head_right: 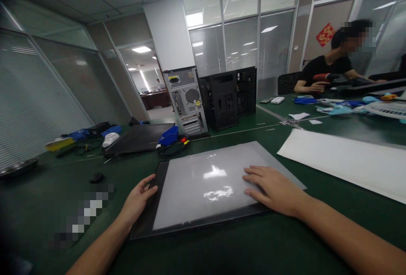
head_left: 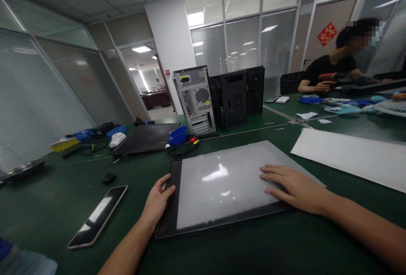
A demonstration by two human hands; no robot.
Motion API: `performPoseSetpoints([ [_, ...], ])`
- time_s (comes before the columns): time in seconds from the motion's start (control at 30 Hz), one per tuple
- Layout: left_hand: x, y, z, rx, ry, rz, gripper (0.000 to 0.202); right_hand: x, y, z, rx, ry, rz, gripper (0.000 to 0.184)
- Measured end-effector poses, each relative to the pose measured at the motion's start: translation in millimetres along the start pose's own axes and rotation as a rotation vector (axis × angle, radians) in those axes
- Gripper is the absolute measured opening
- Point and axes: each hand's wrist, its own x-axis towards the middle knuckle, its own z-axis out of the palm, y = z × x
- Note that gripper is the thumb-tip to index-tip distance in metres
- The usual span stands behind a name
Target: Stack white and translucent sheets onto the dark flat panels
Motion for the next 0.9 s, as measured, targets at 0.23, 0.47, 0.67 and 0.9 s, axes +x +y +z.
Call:
performPoseSetpoints([
  [0.23, 2.2, -2.3, -3.4, 0.018, -0.025, 0.012, 0.059, -2.6, -21.5, -9.3, 0.073, -0.100, -0.161, 0.047],
  [0.47, 8.2, -5.6, -10.0, 0.045, -0.051, 0.029, 0.065, 1.9, -2.0, -4.7, 0.098, 0.036, -0.149, 0.042],
  [0.67, 7.1, -4.7, -9.6, 0.070, -0.018, 0.011, 0.065, -12.3, 106.9, 1.2, -0.242, 0.293, 0.326, 0.061],
  [0.9, 4.0, 0.6, -7.0, 0.140, 0.043, -0.022, 0.058, -37.4, 161.1, -0.8, -0.258, 0.200, 0.614, 0.049],
])
